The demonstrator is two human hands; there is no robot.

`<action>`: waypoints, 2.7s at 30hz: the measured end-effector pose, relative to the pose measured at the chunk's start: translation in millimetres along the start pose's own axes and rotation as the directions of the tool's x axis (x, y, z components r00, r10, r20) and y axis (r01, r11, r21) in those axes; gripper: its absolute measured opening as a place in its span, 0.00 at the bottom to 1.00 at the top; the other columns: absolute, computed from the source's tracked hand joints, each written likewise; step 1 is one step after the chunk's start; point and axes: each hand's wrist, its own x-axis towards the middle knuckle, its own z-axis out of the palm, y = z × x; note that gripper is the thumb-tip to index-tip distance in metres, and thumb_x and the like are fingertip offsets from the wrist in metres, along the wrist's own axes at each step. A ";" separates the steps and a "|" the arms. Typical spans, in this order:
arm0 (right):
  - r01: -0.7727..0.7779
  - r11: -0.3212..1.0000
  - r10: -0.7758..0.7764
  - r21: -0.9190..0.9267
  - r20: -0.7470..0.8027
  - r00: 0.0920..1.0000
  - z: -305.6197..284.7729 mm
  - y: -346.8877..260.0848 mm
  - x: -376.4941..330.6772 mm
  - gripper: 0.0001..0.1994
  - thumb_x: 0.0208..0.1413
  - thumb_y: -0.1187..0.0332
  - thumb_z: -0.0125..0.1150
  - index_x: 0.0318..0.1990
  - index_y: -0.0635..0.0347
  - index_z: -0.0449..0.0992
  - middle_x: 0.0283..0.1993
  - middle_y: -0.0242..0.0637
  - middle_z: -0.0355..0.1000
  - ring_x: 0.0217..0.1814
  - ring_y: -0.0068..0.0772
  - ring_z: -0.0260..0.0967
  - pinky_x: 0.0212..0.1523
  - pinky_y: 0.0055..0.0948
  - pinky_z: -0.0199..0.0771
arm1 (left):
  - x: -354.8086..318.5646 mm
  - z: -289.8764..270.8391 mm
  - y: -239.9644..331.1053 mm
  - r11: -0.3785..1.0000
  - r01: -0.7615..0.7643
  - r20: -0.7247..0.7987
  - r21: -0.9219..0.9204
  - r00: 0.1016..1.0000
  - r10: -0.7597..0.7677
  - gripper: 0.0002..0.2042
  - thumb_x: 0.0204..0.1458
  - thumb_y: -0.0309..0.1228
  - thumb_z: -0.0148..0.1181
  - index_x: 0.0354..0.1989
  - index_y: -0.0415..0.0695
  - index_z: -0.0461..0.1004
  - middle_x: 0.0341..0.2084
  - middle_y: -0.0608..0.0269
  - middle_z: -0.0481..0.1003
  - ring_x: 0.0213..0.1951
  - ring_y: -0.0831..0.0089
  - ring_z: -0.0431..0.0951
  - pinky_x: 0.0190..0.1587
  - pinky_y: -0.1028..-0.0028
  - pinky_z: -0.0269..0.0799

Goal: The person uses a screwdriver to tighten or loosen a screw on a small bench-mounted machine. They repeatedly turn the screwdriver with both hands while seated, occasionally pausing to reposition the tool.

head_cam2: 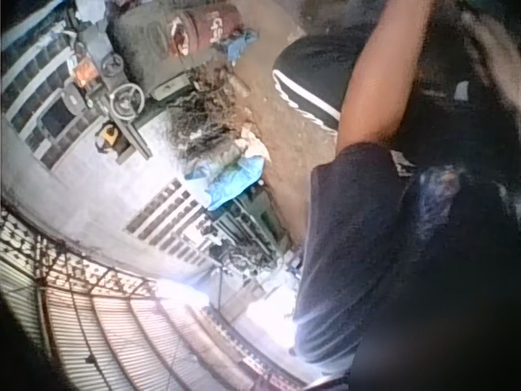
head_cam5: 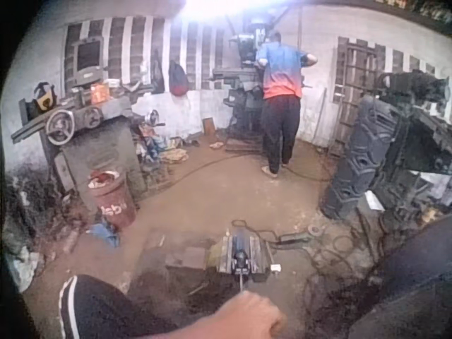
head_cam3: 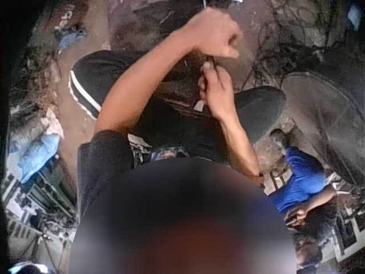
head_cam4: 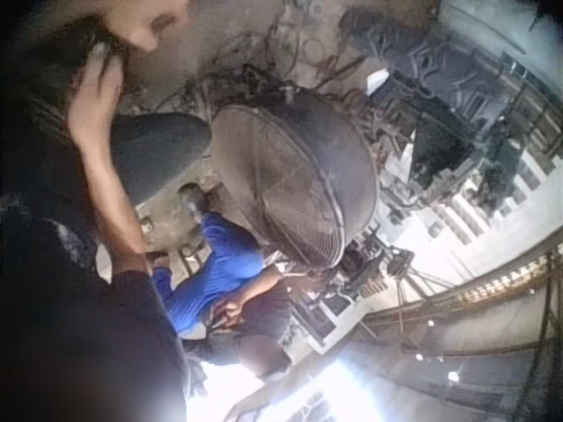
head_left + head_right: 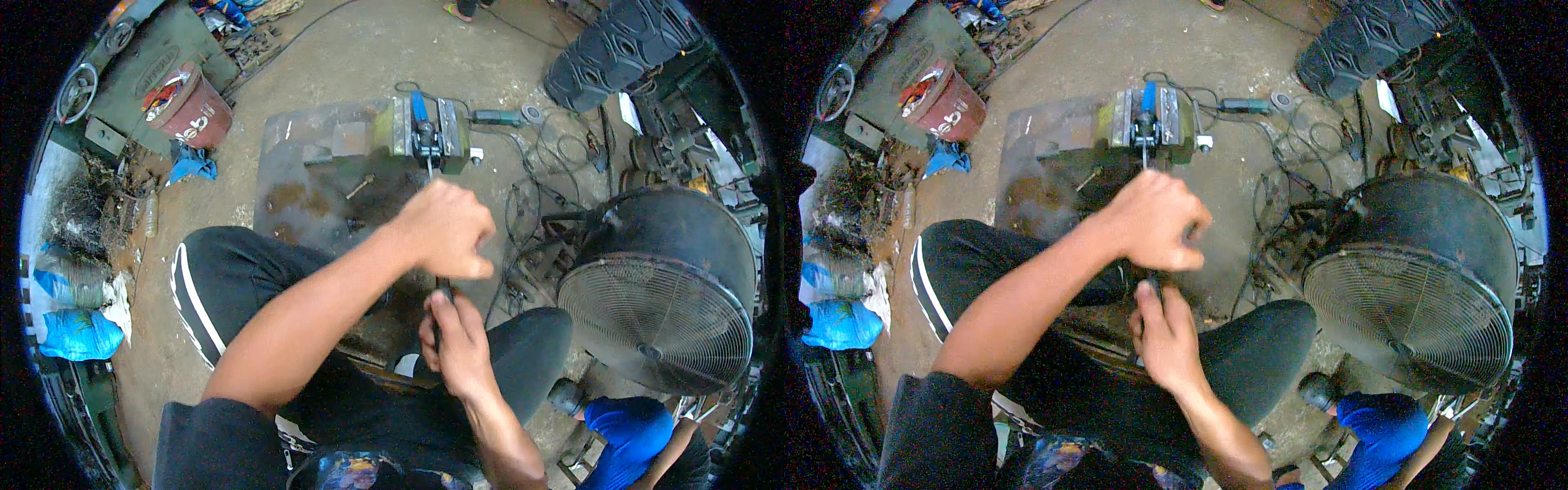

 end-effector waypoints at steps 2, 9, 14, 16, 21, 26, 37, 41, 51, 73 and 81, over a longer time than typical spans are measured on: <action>0.010 0.998 -0.012 0.058 0.024 1.000 0.2 11.7 6.1 0.15 0.73 0.55 0.45 0.45 0.58 0.66 0.24 0.30 0.60 0.16 0.18 0.52 0.16 0.21 0.50 | 0.5 3.5 -1.7 1.000 -0.002 -0.007 0.024 1.000 0.002 0.16 0.32 0.48 0.65 0.22 0.48 0.80 0.17 0.52 0.77 0.25 0.50 0.81 0.29 0.55 0.74; 0.000 0.988 -0.003 0.153 0.019 1.000 -0.9 35.0 5.7 0.19 0.73 0.50 0.44 0.42 0.59 0.67 0.22 0.30 0.59 0.15 0.18 0.49 0.14 0.21 0.47 | -7.4 16.8 -1.0 0.999 -0.008 -0.022 -0.033 1.000 0.008 0.18 0.30 0.48 0.63 0.18 0.43 0.81 0.18 0.46 0.78 0.26 0.47 0.81 0.32 0.54 0.77; -0.114 0.969 0.101 0.219 0.071 0.992 -2.1 36.8 1.9 0.20 0.73 0.49 0.43 0.42 0.59 0.66 0.21 0.30 0.59 0.15 0.19 0.50 0.14 0.21 0.46 | -10.1 16.5 4.3 0.999 -0.026 0.038 -0.019 0.999 0.027 0.16 0.29 0.45 0.65 0.18 0.44 0.78 0.15 0.50 0.76 0.24 0.49 0.80 0.28 0.55 0.74; -0.123 0.962 0.103 0.245 0.091 0.990 -3.6 37.5 -1.0 0.20 0.73 0.49 0.43 0.42 0.59 0.66 0.21 0.31 0.59 0.14 0.19 0.50 0.14 0.21 0.45 | -10.7 17.1 7.5 1.000 -0.015 0.013 -0.017 1.000 0.015 0.16 0.29 0.45 0.64 0.17 0.43 0.78 0.15 0.48 0.76 0.24 0.47 0.80 0.28 0.55 0.75; -0.115 0.937 0.072 0.330 0.140 0.988 -6.7 38.3 -3.4 0.20 0.73 0.49 0.44 0.42 0.59 0.65 0.20 0.32 0.59 0.14 0.19 0.48 0.13 0.21 0.45 | -10.9 19.2 10.6 1.000 0.000 -0.007 -0.026 1.000 0.000 0.18 0.28 0.45 0.62 0.16 0.40 0.79 0.16 0.43 0.76 0.25 0.45 0.80 0.29 0.54 0.76; -0.104 0.944 0.088 0.312 0.064 0.994 -6.4 38.5 -1.5 0.20 0.72 0.49 0.45 0.42 0.59 0.65 0.20 0.32 0.58 0.14 0.18 0.48 0.14 0.20 0.45 | -10.5 18.5 9.7 0.999 -0.039 -0.029 -0.007 0.999 0.039 0.15 0.30 0.44 0.64 0.16 0.43 0.75 0.15 0.49 0.75 0.23 0.47 0.79 0.28 0.53 0.74; -0.036 0.975 0.031 0.219 0.027 0.999 -3.8 38.1 3.2 0.18 0.74 0.52 0.42 0.41 0.58 0.65 0.22 0.29 0.60 0.19 0.17 0.53 0.16 0.20 0.53 | -12.1 17.8 3.5 0.998 -0.060 -0.066 -0.027 0.996 0.058 0.16 0.30 0.44 0.65 0.19 0.42 0.78 0.16 0.49 0.77 0.24 0.47 0.79 0.29 0.53 0.75; -0.072 0.975 0.070 0.210 0.015 0.997 -3.3 35.9 5.2 0.18 0.74 0.51 0.43 0.41 0.58 0.66 0.22 0.28 0.60 0.18 0.17 0.52 0.16 0.20 0.52 | -9.2 18.3 -0.9 0.997 -0.066 -0.058 -0.041 0.996 0.064 0.16 0.30 0.45 0.65 0.20 0.43 0.78 0.17 0.50 0.77 0.24 0.48 0.80 0.29 0.54 0.75; -0.251 0.955 0.253 0.158 0.011 0.967 0.5 14.4 3.8 0.19 0.72 0.49 0.44 0.41 0.57 0.65 0.20 0.31 0.59 0.13 0.20 0.48 0.13 0.22 0.46 | -5.5 11.6 -1.3 0.999 -0.037 -0.038 -0.039 0.999 0.035 0.17 0.31 0.48 0.66 0.19 0.46 0.78 0.16 0.50 0.77 0.24 0.49 0.80 0.30 0.55 0.76; -0.014 1.000 0.014 0.010 -0.022 1.000 8.3 18.8 12.7 0.20 0.73 0.49 0.43 0.39 0.58 0.65 0.20 0.30 0.59 0.15 0.20 0.52 0.14 0.23 0.48 | -2.9 10.1 -9.9 0.997 -0.013 -0.090 -0.079 0.996 0.006 0.14 0.28 0.44 0.65 0.16 0.46 0.77 0.14 0.52 0.75 0.24 0.49 0.79 0.29 0.56 0.73; -0.114 0.992 0.110 -0.046 -0.074 0.991 7.9 18.0 10.0 0.19 0.73 0.51 0.43 0.40 0.58 0.64 0.20 0.29 0.58 0.15 0.19 0.49 0.15 0.21 0.49 | -4.1 14.4 -10.6 0.996 -0.051 -0.117 -0.070 0.992 0.042 0.14 0.29 0.45 0.64 0.15 0.47 0.75 0.14 0.54 0.75 0.23 0.51 0.79 0.28 0.54 0.73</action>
